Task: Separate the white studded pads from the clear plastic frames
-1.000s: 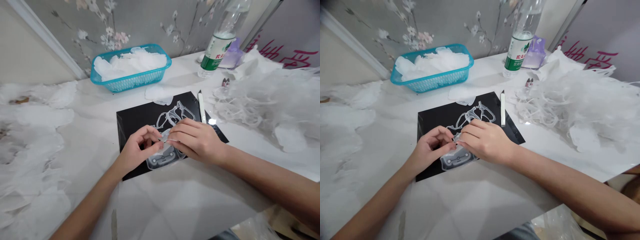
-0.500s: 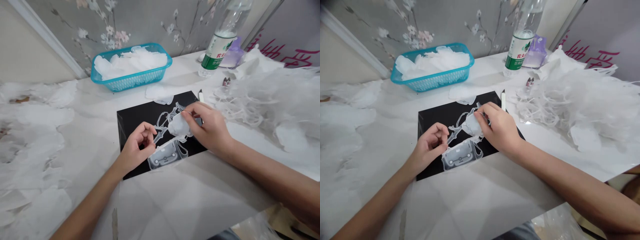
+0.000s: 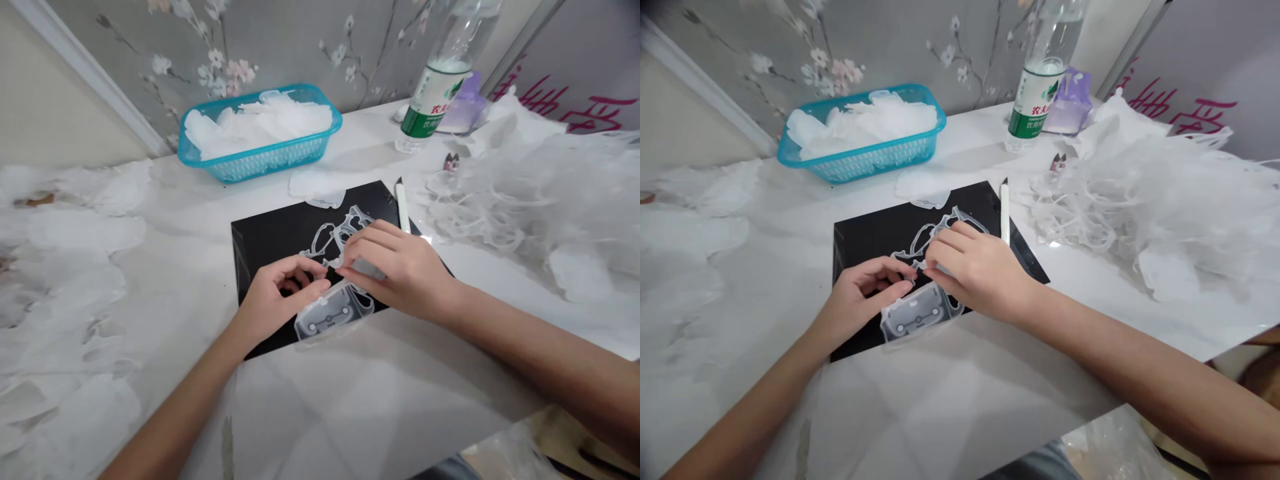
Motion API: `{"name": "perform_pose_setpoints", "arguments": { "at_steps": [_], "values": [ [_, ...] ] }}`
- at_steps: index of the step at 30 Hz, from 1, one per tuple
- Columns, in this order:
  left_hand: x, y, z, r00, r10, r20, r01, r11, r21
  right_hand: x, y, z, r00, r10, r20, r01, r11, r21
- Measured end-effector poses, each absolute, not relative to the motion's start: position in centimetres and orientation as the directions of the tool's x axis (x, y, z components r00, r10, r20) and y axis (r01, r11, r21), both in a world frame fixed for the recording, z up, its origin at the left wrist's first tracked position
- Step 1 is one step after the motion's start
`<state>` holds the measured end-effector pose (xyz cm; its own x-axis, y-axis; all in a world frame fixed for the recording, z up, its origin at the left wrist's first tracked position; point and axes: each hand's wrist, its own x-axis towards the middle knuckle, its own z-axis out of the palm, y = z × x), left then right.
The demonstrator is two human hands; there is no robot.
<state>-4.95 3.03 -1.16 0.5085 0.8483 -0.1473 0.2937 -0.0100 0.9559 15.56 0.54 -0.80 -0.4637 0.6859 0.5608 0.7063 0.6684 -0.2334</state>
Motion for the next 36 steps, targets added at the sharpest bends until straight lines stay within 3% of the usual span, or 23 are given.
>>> {"name": "perform_pose_setpoints", "arguments": {
  "at_steps": [7,12,15,18,23,27,32,36],
  "values": [
    [-4.4,2.8,-1.1,0.432,0.886,-0.167,0.359,0.001,0.933,15.3,0.4,-0.7,-0.462,0.708,0.535,0.694,0.664,-0.279],
    [-4.6,2.8,-0.8,0.383,0.911,-0.149,0.394,-0.016,0.919,15.8,0.7,-0.3,-0.069,0.83,0.553,0.667,0.451,-0.593],
    [-4.6,2.8,-0.6,0.385,0.912,-0.139,0.41,-0.035,0.911,15.9,0.8,-0.2,0.122,0.889,0.441,0.516,0.323,-0.793],
    [-4.5,2.7,-0.5,0.402,0.906,-0.133,0.42,-0.054,0.906,15.9,0.9,-0.3,0.211,0.918,0.336,0.376,0.241,-0.895],
    [-4.7,2.8,-0.6,0.455,0.883,-0.112,0.426,-0.105,0.899,16.6,1.5,-0.6,0.4,0.873,0.28,0.176,0.226,-0.958],
    [-4.9,2.9,-0.8,0.457,0.885,-0.087,0.436,-0.137,0.889,16.8,2.0,-0.5,0.539,0.841,0.042,-0.06,0.088,-0.994],
    [-5.1,2.8,-1.1,0.499,0.862,-0.085,0.389,-0.136,0.911,17.8,2.8,-0.3,0.621,0.771,-0.144,-0.209,-0.014,-0.978],
    [-5.3,3.0,-1.4,0.359,0.933,-0.036,0.329,-0.09,0.94,19.9,3.7,-0.4,0.749,0.663,0.006,-0.109,0.133,-0.985]
  ]
}}
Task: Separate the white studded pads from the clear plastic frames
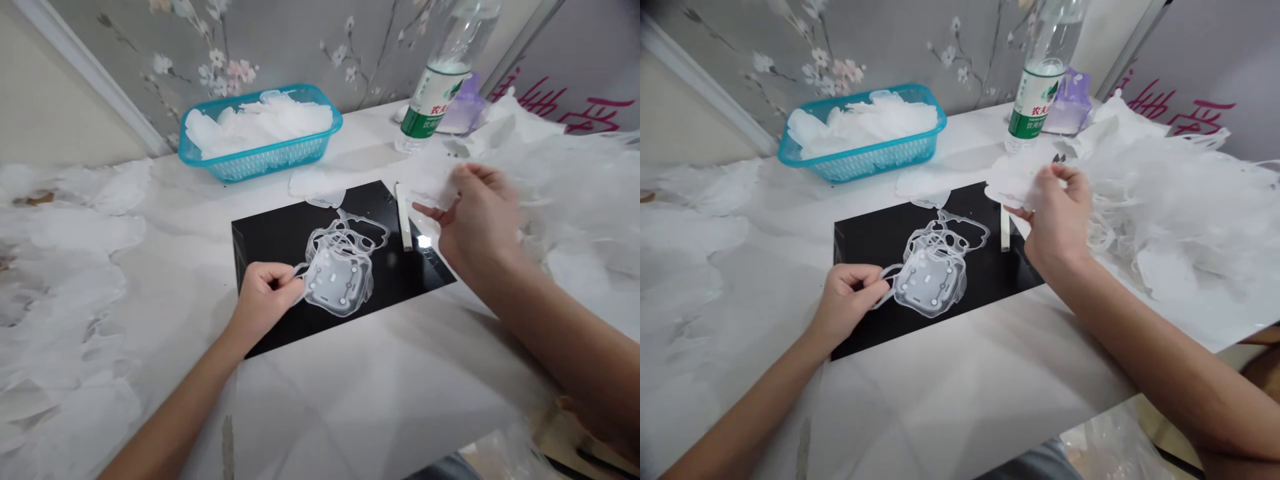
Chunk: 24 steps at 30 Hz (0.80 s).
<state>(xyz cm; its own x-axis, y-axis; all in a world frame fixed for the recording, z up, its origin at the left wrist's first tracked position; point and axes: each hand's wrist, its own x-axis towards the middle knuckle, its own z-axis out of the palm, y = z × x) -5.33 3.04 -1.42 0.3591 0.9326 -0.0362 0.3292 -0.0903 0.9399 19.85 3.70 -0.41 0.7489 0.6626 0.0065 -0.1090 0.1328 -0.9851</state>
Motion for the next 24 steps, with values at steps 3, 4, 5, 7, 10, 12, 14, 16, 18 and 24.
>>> {"name": "perform_pose_setpoints", "arguments": {
  "at_steps": [3,4,5,7,10,12,14,16,18,24],
  "values": [
    [-5.5,3.4,-1.7,0.229,0.973,0.011,0.201,-0.058,0.978,20.6,4.1,-1.1,0.681,0.674,0.288,0.149,0.258,-0.955],
    [-5.5,3.5,-1.7,0.222,0.975,0.017,0.167,-0.055,0.984,20.5,4.1,-1.5,0.576,0.73,0.368,0.271,0.254,-0.928],
    [-5.5,3.6,-1.8,0.228,0.974,0.019,0.144,-0.053,0.988,20.2,4.0,-1.8,0.435,0.798,0.418,0.409,0.238,-0.881],
    [-5.5,3.6,-1.8,0.241,0.97,0.017,0.111,-0.045,0.993,19.4,3.8,-2.6,0.104,0.918,0.382,0.656,0.225,-0.72],
    [-5.4,3.5,-1.8,0.225,0.974,0.017,0.044,-0.028,0.999,18.1,3.3,-3.2,-0.319,0.913,0.253,0.806,0.402,-0.434],
    [-5.3,3.5,-1.8,0.193,0.981,0.029,0.011,-0.031,0.999,17.4,2.9,-3.0,-0.46,0.853,0.249,0.789,0.52,-0.327],
    [-5.3,3.6,-1.7,0.153,0.988,0.032,-0.018,-0.029,0.999,17.1,2.5,-2.4,-0.517,0.807,0.285,0.752,0.587,-0.299],
    [-5.6,3.8,-1.4,0.17,0.985,-0.016,-0.089,0.032,0.996,16.9,2.1,-1.7,-0.587,0.747,0.312,0.694,0.663,-0.281],
    [-6.0,4.0,-1.1,0.312,0.944,-0.106,-0.179,0.168,0.969,16.8,1.6,-1.2,-0.66,0.688,0.303,0.639,0.726,-0.256],
    [-7.0,4.6,-0.4,0.562,0.801,-0.204,-0.376,0.468,0.8,15.8,0.6,-0.9,-0.741,0.631,0.231,0.544,0.765,-0.346]
  ]
}}
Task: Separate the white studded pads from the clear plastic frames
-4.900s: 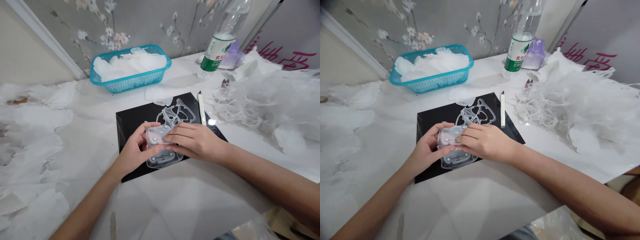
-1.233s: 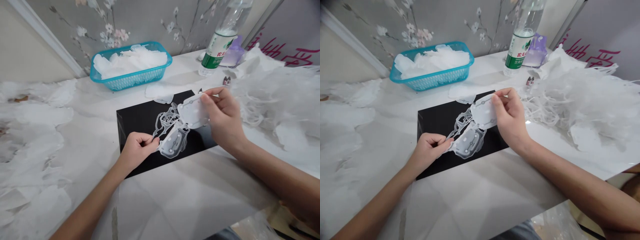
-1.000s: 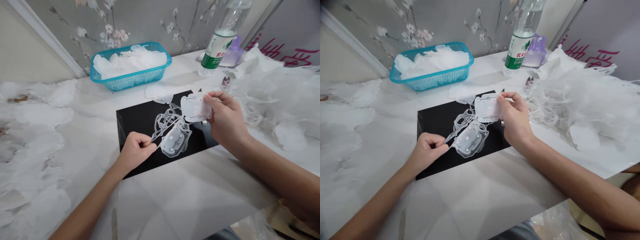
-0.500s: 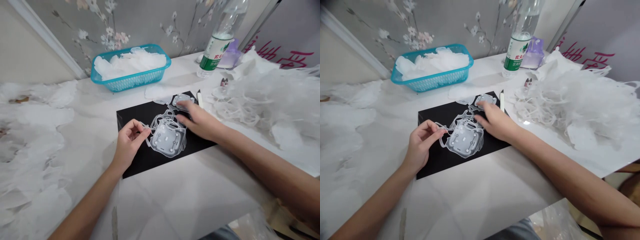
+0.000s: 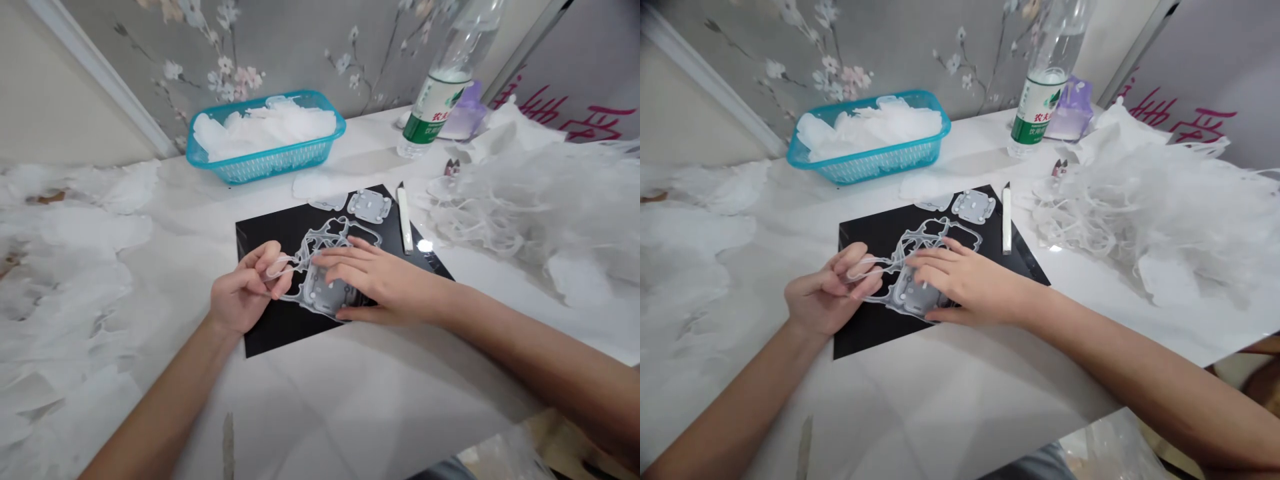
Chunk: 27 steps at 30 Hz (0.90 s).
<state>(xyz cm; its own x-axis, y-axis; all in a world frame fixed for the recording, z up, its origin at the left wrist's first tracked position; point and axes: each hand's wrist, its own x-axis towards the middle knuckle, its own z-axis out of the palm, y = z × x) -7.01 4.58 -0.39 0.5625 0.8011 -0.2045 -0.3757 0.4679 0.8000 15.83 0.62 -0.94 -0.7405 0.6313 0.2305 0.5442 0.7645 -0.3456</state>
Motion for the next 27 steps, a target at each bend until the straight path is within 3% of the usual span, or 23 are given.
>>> {"name": "perform_pose_setpoints", "arguments": {
  "at_steps": [4,8,13,17,23,27],
  "values": [
    [-6.7,4.9,-0.5,0.422,0.866,-0.267,-0.533,0.476,0.7,15.7,0.5,-0.5,-0.695,0.702,0.153,0.548,0.656,-0.518],
    [-6.3,5.3,-0.9,0.238,0.907,-0.347,-0.622,0.416,0.664,16.4,0.7,-0.1,-0.686,0.725,0.062,0.555,0.576,-0.601],
    [-6.2,5.6,-1.0,0.244,0.887,-0.392,-0.669,0.446,0.595,17.6,1.0,0.6,-0.714,0.7,0.005,0.536,0.551,-0.639],
    [-6.2,5.7,-1.1,0.254,0.886,-0.388,-0.679,0.448,0.582,17.8,1.0,1.0,-0.728,0.686,0.013,0.551,0.595,-0.585],
    [-6.2,5.6,-1.4,0.243,0.918,-0.313,-0.601,0.396,0.695,17.1,1.2,0.0,-0.721,0.685,0.107,0.553,0.662,-0.506],
    [-6.5,5.5,-1.3,0.221,0.922,-0.316,-0.588,0.385,0.712,16.8,1.4,-0.4,-0.635,0.727,0.261,0.662,0.687,-0.301]
  ]
}}
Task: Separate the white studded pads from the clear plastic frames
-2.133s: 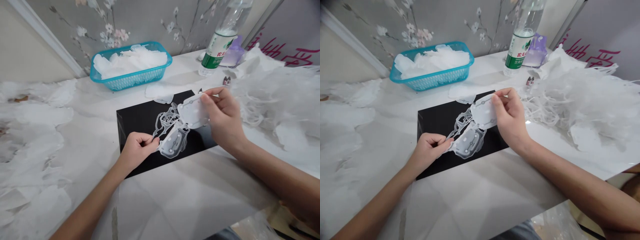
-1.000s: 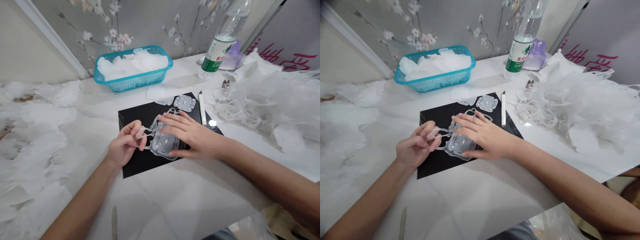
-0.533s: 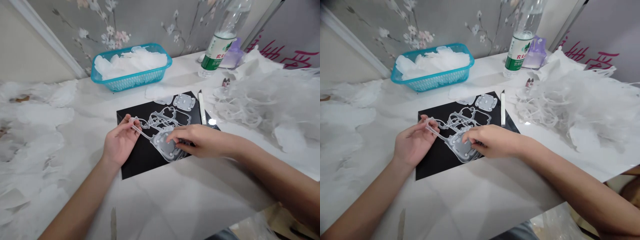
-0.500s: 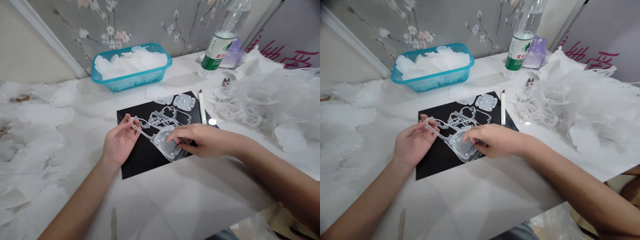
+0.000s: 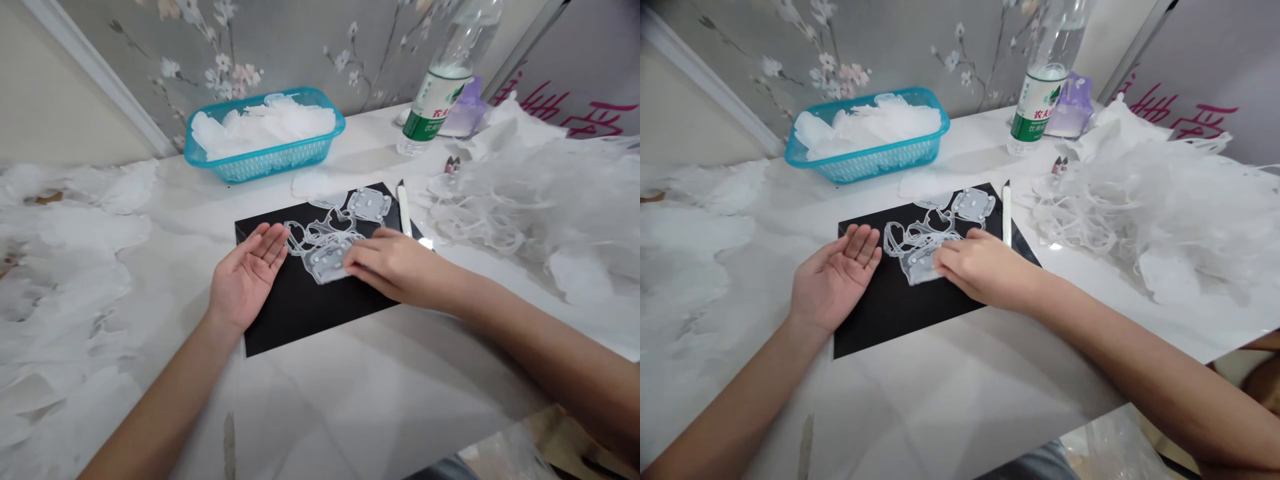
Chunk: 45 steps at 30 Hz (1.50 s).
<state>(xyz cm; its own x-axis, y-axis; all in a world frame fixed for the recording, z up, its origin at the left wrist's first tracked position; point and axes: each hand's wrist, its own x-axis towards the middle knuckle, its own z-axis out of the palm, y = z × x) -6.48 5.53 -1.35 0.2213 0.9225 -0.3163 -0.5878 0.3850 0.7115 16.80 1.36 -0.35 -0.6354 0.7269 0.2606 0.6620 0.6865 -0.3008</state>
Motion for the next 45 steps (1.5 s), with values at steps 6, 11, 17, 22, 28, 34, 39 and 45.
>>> {"name": "perform_pose_setpoints", "arguments": {
  "at_steps": [6,11,17,22,28,34,39,45],
  "values": [
    [-6.6,4.7,-1.2,0.481,0.861,-0.166,-0.257,0.32,0.912,16.0,0.7,-0.8,-0.126,0.806,0.579,0.791,0.434,-0.431],
    [-5.7,3.5,-1.1,0.658,0.738,-0.147,0.198,0.019,0.98,15.1,-0.3,-0.9,-0.477,0.72,0.505,0.622,0.682,-0.385],
    [-5.5,3.5,-1.4,0.616,0.773,-0.148,0.254,-0.018,0.967,15.1,-0.3,-0.9,-0.57,0.66,0.49,0.635,0.732,-0.246],
    [-5.5,3.7,-1.5,0.639,0.756,-0.14,0.24,-0.023,0.97,15.4,0.0,-1.3,-0.519,0.665,0.537,0.669,0.707,-0.228],
    [-5.5,3.6,-1.5,0.637,0.762,-0.117,0.276,-0.084,0.957,15.3,-0.2,-1.2,-0.513,0.659,0.549,0.65,0.717,-0.253],
    [-5.4,3.5,-1.3,0.621,0.773,-0.129,0.298,-0.081,0.951,15.1,-0.5,-1.3,-0.529,0.678,0.51,0.66,0.707,-0.255],
    [-5.5,3.5,-1.5,0.655,0.745,-0.126,0.324,-0.126,0.938,15.0,-0.5,-1.2,-0.519,0.708,0.478,0.654,0.689,-0.311],
    [-5.6,3.5,-1.6,0.669,0.729,-0.146,0.377,-0.164,0.912,15.1,-0.5,-1.2,-0.496,0.757,0.426,0.632,0.651,-0.42]
  ]
}}
